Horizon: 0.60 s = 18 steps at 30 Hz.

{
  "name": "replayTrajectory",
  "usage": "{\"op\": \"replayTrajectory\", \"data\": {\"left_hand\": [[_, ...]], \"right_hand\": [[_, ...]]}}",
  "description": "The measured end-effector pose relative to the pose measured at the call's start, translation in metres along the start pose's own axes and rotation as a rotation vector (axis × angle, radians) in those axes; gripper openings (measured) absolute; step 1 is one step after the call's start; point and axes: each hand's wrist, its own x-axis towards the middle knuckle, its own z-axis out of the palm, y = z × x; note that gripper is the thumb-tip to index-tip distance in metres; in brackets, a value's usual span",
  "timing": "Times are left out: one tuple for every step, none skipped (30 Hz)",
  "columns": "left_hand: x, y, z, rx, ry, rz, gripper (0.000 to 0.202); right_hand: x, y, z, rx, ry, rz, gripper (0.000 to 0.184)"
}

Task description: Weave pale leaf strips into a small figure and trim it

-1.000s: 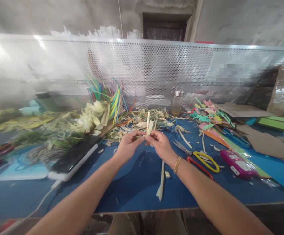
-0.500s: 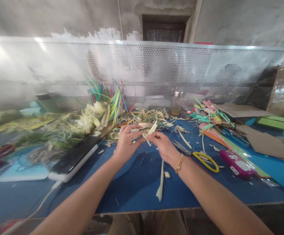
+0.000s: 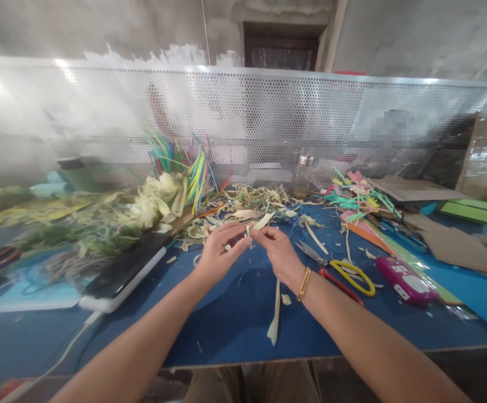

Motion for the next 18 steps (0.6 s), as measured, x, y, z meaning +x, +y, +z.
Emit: {"op": "replayTrajectory", "data": {"left_hand": [[0.001,-0.002,0.001,-0.016,0.018,-0.017,0.019],[0.001,-0.004,0.001,-0.034,0.041,-0.031,0.018],[0.002,-0.007,0.002,-0.053,0.063,-0.049,0.016],[0.002,-0.009,0.003,-0.08,0.077,-0.077,0.016],[0.002,-0.011,0.003,-0.119,0.085,-0.113,0.017],[0.002,-0.012,0.004,-0.169,0.088,-0.157,0.019],[0.003,-0.014,0.004,-0.227,0.09,-0.205,0.022],[0.003,-0.015,0.004,-0.29,0.095,-0.251,0.025],[0.004,-0.016,0.004,-0.352,0.099,-0.29,0.027],[0.005,-0.016,0.003,-0.408,0.106,-0.32,0.028],[0.005,-0.017,0.002,-0.455,0.114,-0.343,0.028],[0.007,-0.017,0.001,-0.494,0.123,-0.363,0.028],[0.008,-0.017,-0.001,-0.528,0.13,-0.381,0.027],[0.009,-0.016,-0.002,-0.557,0.13,-0.401,0.027],[0.009,-0.016,-0.004,-0.581,0.123,-0.424,0.027],[0.01,-0.015,-0.005,-0.603,0.11,-0.449,0.028],[0.01,-0.015,-0.006,-0.621,0.091,-0.473,0.029],[0.01,-0.014,-0.006,-0.636,0.071,-0.493,0.028]], "right_hand": [[0.0,0.0,0.0,-0.027,0.001,-0.026,0.032],[0.0,0.0,0.0,-0.058,-0.007,-0.052,0.031],[-0.001,0.001,0.0,-0.093,-0.02,-0.078,0.03],[-0.001,0.0,-0.001,-0.134,-0.035,-0.101,0.028],[-0.002,0.0,-0.001,-0.183,-0.05,-0.123,0.026],[-0.002,-0.001,-0.001,-0.237,-0.066,-0.146,0.024],[-0.003,-0.002,-0.002,-0.292,-0.083,-0.17,0.022],[-0.004,-0.003,-0.003,-0.342,-0.099,-0.199,0.02],[-0.005,-0.004,-0.004,-0.389,-0.115,-0.232,0.019],[-0.005,-0.006,-0.005,-0.437,-0.129,-0.271,0.019],[-0.006,-0.008,-0.006,-0.495,-0.136,-0.318,0.02],[-0.006,-0.01,-0.008,-0.569,-0.134,-0.372,0.022],[-0.006,-0.012,-0.01,-0.658,-0.128,-0.436,0.024],[-0.006,-0.015,-0.012,-0.755,-0.126,-0.507,0.024],[-0.006,-0.018,-0.014,-0.849,-0.127,-0.579,0.025],[-0.006,-0.021,-0.015,-0.931,-0.131,-0.645,0.025],[-0.006,-0.024,-0.017,-1.001,-0.13,-0.701,0.024],[-0.005,-0.027,-0.018,-1.06,-0.118,-0.745,0.024]]}}
